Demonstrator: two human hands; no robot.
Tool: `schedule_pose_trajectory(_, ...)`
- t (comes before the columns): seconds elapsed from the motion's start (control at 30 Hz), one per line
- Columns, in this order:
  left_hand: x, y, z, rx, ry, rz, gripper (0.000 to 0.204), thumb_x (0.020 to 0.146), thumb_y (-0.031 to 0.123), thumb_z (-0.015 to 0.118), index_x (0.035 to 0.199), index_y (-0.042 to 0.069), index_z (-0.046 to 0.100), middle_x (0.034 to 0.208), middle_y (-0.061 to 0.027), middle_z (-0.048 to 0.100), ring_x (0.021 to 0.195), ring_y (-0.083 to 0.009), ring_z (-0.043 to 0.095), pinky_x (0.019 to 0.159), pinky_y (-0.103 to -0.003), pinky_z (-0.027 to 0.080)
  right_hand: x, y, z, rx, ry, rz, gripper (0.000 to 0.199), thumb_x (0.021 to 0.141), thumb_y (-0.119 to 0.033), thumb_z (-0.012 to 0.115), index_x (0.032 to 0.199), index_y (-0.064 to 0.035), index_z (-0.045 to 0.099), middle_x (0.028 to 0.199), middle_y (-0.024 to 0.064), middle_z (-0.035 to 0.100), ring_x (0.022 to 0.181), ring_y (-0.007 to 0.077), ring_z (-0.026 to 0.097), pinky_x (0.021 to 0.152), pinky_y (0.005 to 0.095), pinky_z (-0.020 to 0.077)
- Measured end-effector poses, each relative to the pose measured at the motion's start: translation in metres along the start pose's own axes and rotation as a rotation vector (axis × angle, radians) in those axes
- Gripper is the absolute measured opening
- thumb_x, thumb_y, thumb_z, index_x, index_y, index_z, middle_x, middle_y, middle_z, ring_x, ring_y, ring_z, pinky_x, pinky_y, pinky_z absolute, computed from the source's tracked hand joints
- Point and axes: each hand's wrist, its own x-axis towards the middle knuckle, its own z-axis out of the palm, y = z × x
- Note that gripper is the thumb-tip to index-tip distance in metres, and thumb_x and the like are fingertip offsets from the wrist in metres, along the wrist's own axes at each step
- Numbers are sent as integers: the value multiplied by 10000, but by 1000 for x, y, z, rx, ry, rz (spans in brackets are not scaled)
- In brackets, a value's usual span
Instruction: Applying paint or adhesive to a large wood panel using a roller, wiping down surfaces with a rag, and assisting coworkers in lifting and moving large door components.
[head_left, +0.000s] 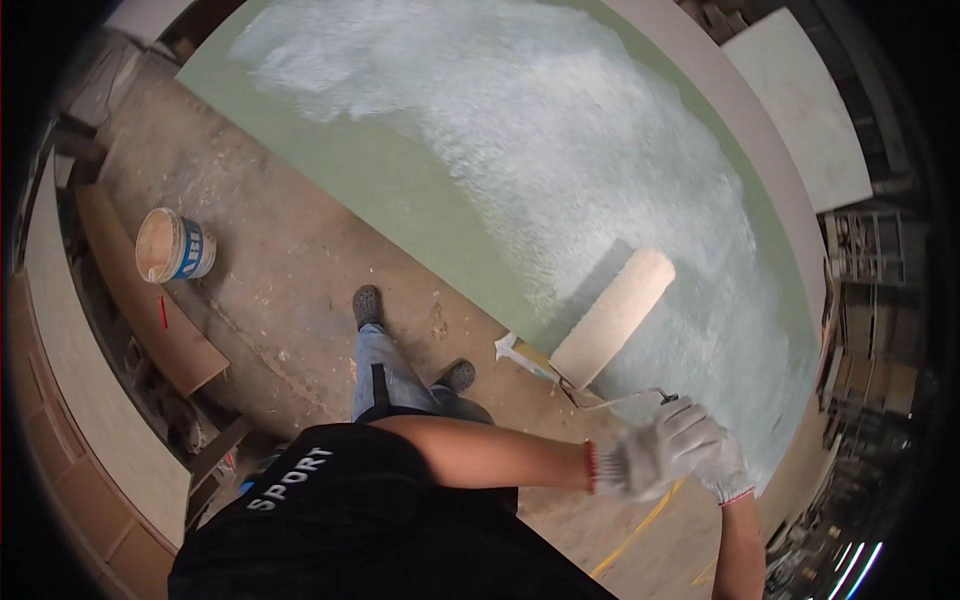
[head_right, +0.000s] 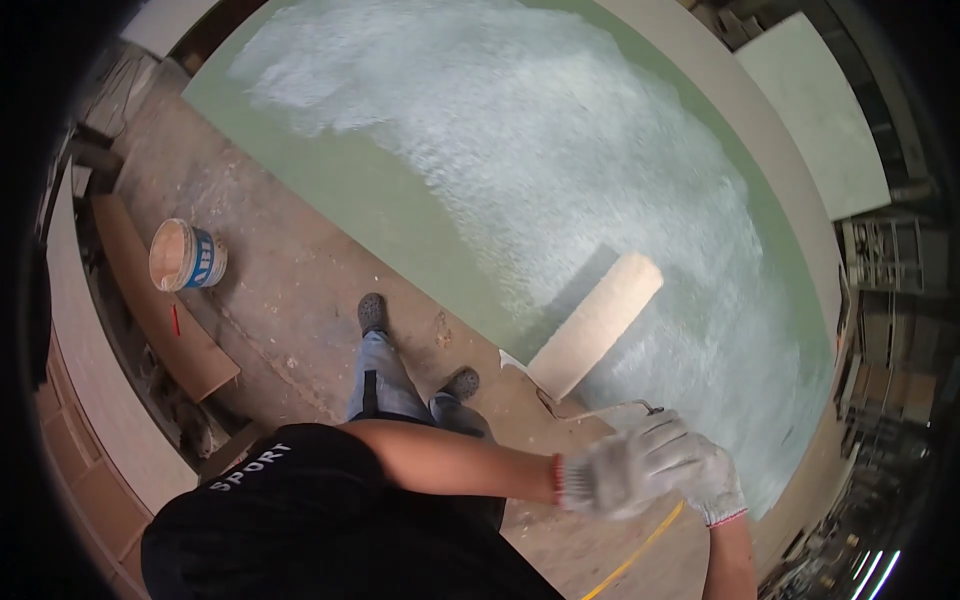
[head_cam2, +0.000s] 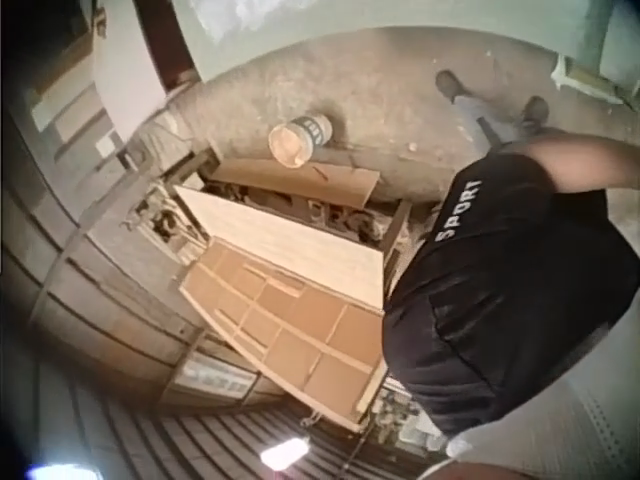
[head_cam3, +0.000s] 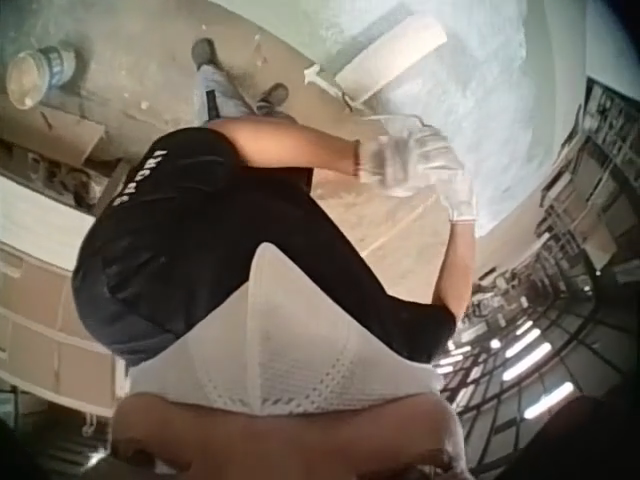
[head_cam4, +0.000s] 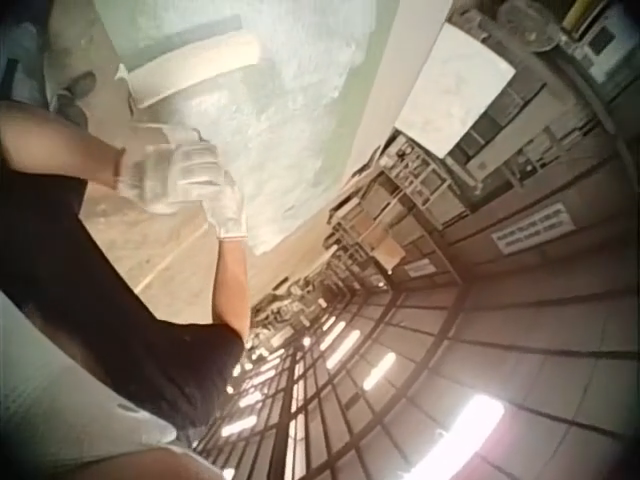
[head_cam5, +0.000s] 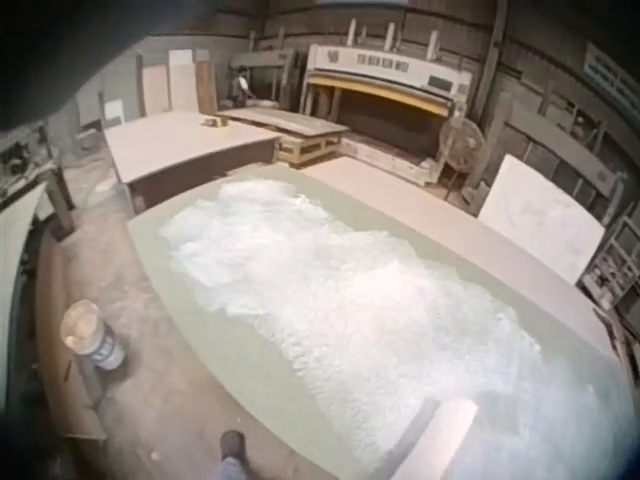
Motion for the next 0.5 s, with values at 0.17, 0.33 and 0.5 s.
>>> schedule_pose_trajectory(0.17,-106,-72,-174,43,2,-105,514,766,231,730,1265,125,668,1301,-151,603,1151,-315,626,924,-447,546,123,-126,-65,-14,-25,-66,610,956,-227,615,1528,-123,431,952,257,684,906,447,672,777,496,535)
schedule_pose_trajectory(0.33,-260,-160,-367,515,167,-581,195,769,147,725,951,76,711,811,-141,627,750,-358,636,679,-466,527,265,-310,-120,107,36,-226,558,1037,-306,517,1560,-156,392,808,225,662,658,331,669,667,441,546)
schedule_pose_trajectory(0.5,-443,-146,-471,607,132,-1715,325,888,281,653,1117,65,735,1062,-195,714,1064,-362,671,962,-442,519,458,-462,-157,38,456,-872,519,1048,-350,469,1531,-169,418,913,176,661,556,236,631,561,393,539)
